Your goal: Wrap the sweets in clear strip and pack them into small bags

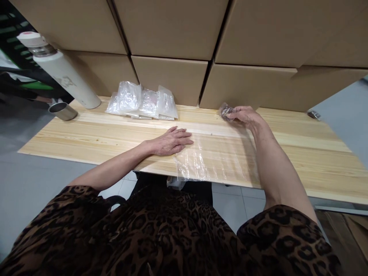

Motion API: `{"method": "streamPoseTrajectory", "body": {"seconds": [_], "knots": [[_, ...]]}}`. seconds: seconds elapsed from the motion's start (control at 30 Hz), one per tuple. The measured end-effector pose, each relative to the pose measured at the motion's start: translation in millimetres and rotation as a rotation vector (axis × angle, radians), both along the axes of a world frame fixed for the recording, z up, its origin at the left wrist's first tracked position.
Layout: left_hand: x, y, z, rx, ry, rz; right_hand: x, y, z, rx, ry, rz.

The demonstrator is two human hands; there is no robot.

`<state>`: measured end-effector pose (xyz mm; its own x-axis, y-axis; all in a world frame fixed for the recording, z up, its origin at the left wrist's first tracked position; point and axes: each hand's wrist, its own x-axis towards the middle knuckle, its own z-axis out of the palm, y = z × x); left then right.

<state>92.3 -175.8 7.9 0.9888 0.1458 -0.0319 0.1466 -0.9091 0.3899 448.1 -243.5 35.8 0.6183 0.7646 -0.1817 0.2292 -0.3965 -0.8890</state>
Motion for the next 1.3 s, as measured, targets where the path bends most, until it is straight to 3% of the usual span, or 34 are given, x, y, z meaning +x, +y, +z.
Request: {"method": "streamPoseTrajectory", "body": {"seconds": [0.13,0.23,0.3,0.37,0.47,0.57,0.7,0.87,1.1,1.3], "knots": [[1,0,-6.1,0.01,-0.069,0.022,-1,6,-0.7,0.124,0.038,-0.089],[5,-1,-10.9,-0.078,-0.283,0.104,-15,3,2.6,0.261,0.05,-0.103],[9,-4,-11.1,-0.256,-0.454,0.21,-37,-4,6.2,0.358,0.117,0.016],[13,-7,-9.0,-0.532,-0.564,0.323,-68,-14,9.0,0.432,0.215,0.226],[18,-11,-5.5,-0.981,-0.554,0.375,-119,-26,8.6,0.393,0.285,0.448],[19,-10,-4.5,-1.254,-0.516,0.397,-149,-28,1.2,0.345,0.322,0.499],[20,-7,-2.9,-1.419,-0.605,0.552,-147,-22,-9.8,0.403,0.311,0.396],[22,-12,2.0,-1.452,-0.663,0.652,-131,-27,-6.7,0.421,0.306,0.28],[20,-16,-2.3,-1.219,-0.662,0.669,-126,-42,7.0,0.336,0.312,0.514],[20,-13,-2.1,-1.102,-0.704,0.708,-118,-49,13.1,0.453,0.214,0.567]]}}
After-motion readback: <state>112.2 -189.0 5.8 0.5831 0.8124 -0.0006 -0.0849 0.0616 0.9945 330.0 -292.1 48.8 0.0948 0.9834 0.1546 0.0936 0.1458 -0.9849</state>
